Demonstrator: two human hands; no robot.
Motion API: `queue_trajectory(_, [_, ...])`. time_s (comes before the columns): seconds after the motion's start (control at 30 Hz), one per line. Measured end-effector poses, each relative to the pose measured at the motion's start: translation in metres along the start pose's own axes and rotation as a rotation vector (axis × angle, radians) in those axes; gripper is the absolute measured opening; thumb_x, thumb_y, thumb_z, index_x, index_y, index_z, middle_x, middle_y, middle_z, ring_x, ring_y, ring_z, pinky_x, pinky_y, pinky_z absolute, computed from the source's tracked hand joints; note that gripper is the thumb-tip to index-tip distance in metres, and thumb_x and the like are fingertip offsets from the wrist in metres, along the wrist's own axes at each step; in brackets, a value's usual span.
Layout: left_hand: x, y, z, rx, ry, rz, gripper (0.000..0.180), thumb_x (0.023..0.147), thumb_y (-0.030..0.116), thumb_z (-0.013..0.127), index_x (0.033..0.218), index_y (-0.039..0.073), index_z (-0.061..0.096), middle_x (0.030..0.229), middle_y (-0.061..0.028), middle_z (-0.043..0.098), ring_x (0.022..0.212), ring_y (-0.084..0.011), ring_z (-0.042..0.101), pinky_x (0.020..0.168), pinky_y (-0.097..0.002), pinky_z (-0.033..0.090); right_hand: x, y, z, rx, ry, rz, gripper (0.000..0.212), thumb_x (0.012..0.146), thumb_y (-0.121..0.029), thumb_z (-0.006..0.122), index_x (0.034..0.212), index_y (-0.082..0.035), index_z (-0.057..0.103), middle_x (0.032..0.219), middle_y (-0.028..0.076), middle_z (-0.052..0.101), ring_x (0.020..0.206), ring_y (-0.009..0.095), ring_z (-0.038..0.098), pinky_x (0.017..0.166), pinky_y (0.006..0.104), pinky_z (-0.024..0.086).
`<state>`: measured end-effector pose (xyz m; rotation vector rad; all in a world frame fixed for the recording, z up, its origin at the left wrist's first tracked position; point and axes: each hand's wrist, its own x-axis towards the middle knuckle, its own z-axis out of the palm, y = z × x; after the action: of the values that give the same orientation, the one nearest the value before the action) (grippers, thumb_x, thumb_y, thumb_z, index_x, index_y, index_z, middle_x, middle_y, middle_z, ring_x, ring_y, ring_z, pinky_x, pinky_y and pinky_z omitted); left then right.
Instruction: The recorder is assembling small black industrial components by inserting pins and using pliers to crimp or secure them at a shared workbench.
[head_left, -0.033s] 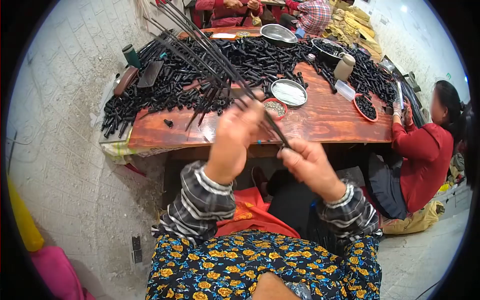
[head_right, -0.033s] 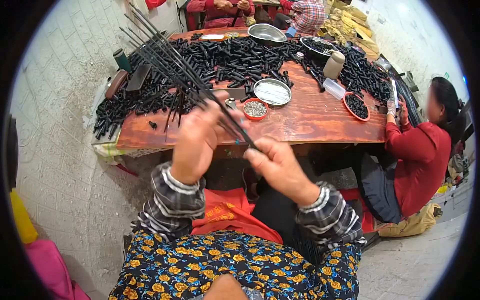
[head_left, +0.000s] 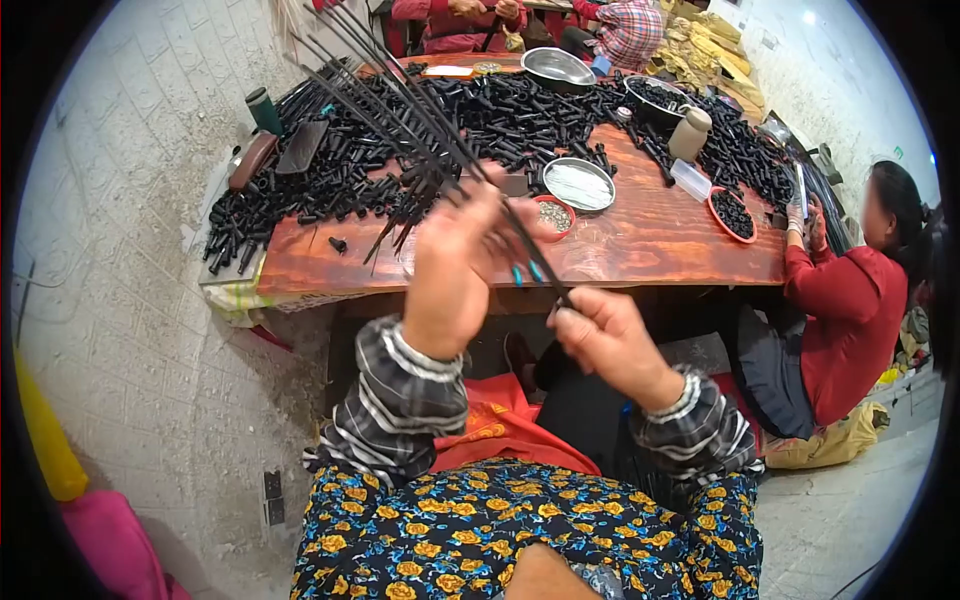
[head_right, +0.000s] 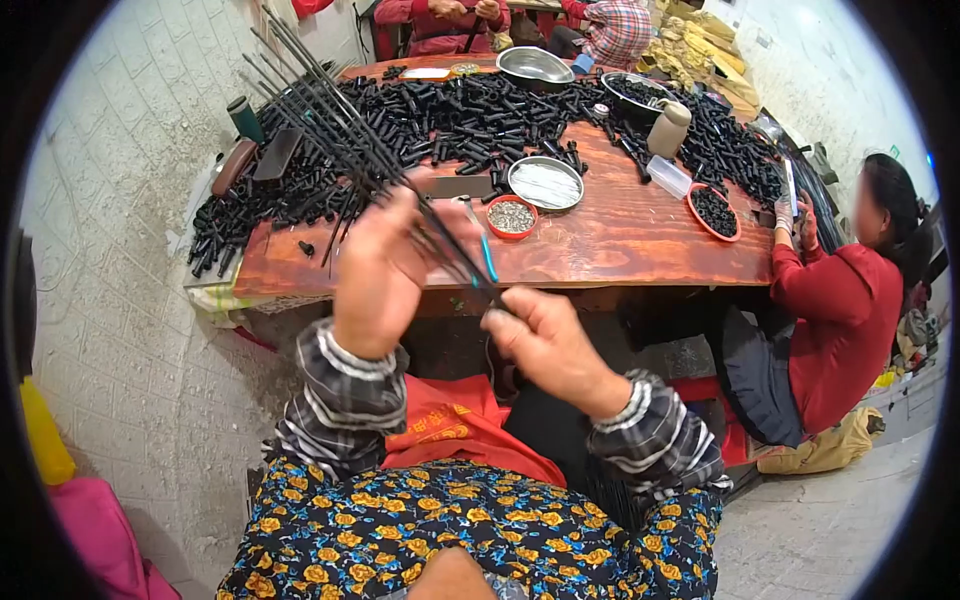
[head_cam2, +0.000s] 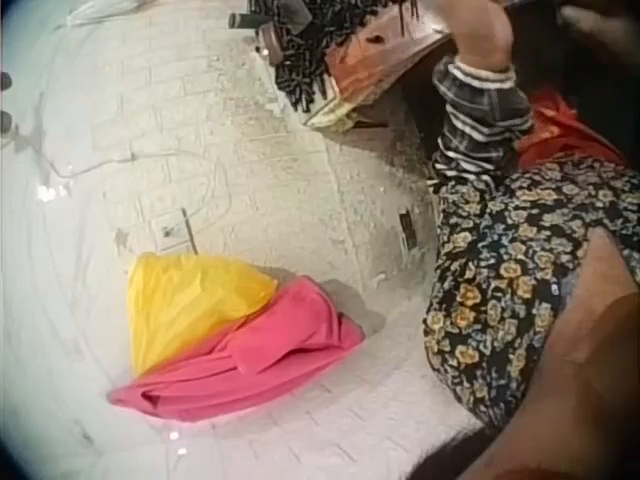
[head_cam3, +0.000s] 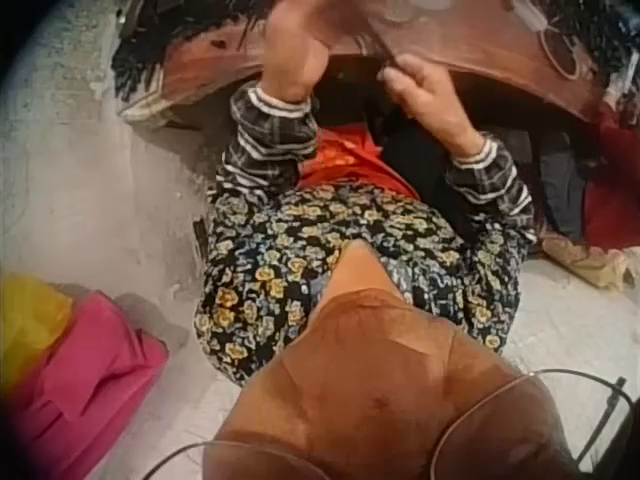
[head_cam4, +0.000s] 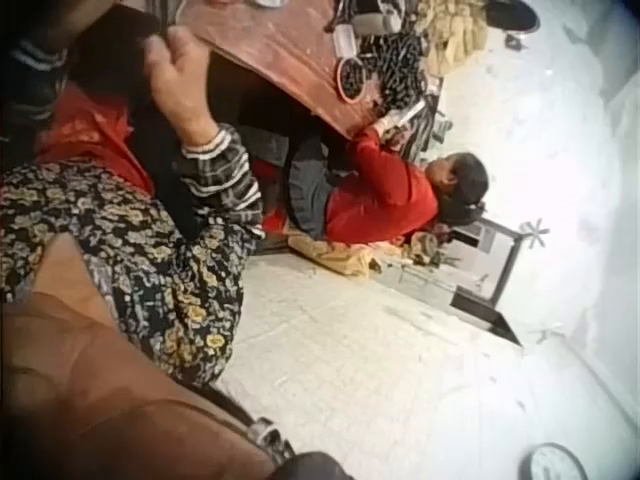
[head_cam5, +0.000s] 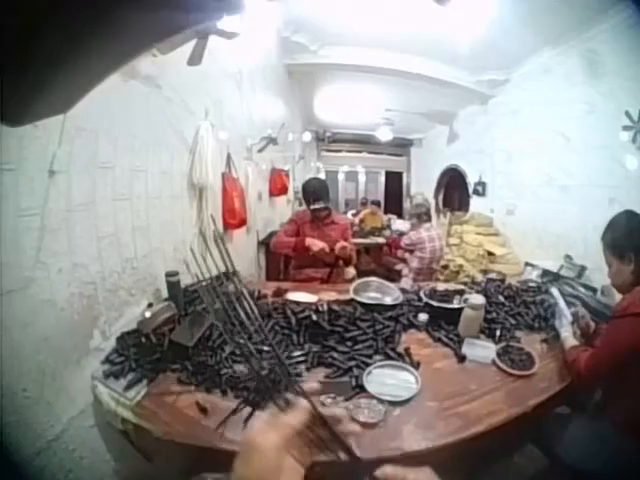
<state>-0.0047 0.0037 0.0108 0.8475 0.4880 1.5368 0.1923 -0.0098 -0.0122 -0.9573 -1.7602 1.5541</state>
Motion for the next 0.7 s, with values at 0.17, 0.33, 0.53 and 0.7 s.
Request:
queue_trajectory(0.17, [0.001, 0.017, -0.008, -0.077, 0.029, -0.040, 0.030, 0.096, 0.011, 0.047, 0.124, 0.000, 0.047, 0.098, -0.0171, 0.064, 0.089, -0.0286, 0.066, 0.079, -0.0426, 0.054, -0.011, 0.023, 0.015, 0.063, -0.304, 0.061, 0.024, 0.097, -0.019, 0.051, 0.110, 0.000, 0.053, 0.079, 0.002, 0.057, 0.071, 0.009, 0.057, 0.065, 0.0248, 0.048])
queue_trajectory(0.33, [0.006, 0.019, 0.000, 0.075, -0.104, -0.128, 0.039, 0.094, 0.008, 0.049, 0.132, -0.002, 0.042, 0.108, -0.0195, 0.062, 0.098, -0.0309, 0.064, 0.084, -0.0422, 0.052, 0.003, 0.010, 0.019, 0.208, -0.199, 0.066, 0.032, 0.097, -0.023, 0.050, 0.118, 0.001, 0.052, 0.079, 0.002, 0.058, 0.069, 0.010, 0.057, 0.064, 0.0242, 0.047])
queue_trajectory(0.53, [0.016, 0.012, 0.008, -0.001, -0.046, -0.111, 0.038, 0.094, 0.011, 0.052, 0.130, -0.001, 0.044, 0.101, -0.0194, 0.065, 0.095, -0.0331, 0.066, 0.081, -0.0432, 0.054, 0.014, 0.022, 0.028, -0.061, 0.011, -0.389, 0.031, 0.092, -0.016, 0.059, 0.116, 0.003, 0.054, 0.066, -0.002, 0.055, 0.055, 0.004, 0.051, 0.049, 0.0204, 0.041])
queue_trajectory(0.7, [0.016, 0.012, 0.014, 0.004, -0.173, -0.085, 0.041, 0.096, 0.011, 0.048, 0.134, -0.001, 0.039, 0.110, -0.0232, 0.062, 0.103, -0.0364, 0.063, 0.088, -0.0475, 0.052, 0.009, 0.005, 0.024, 0.257, 0.010, -0.201, 0.032, 0.099, -0.026, 0.049, 0.112, 0.002, 0.057, 0.057, -0.001, 0.051, 0.044, 0.004, 0.041, 0.042, 0.0173, 0.031])
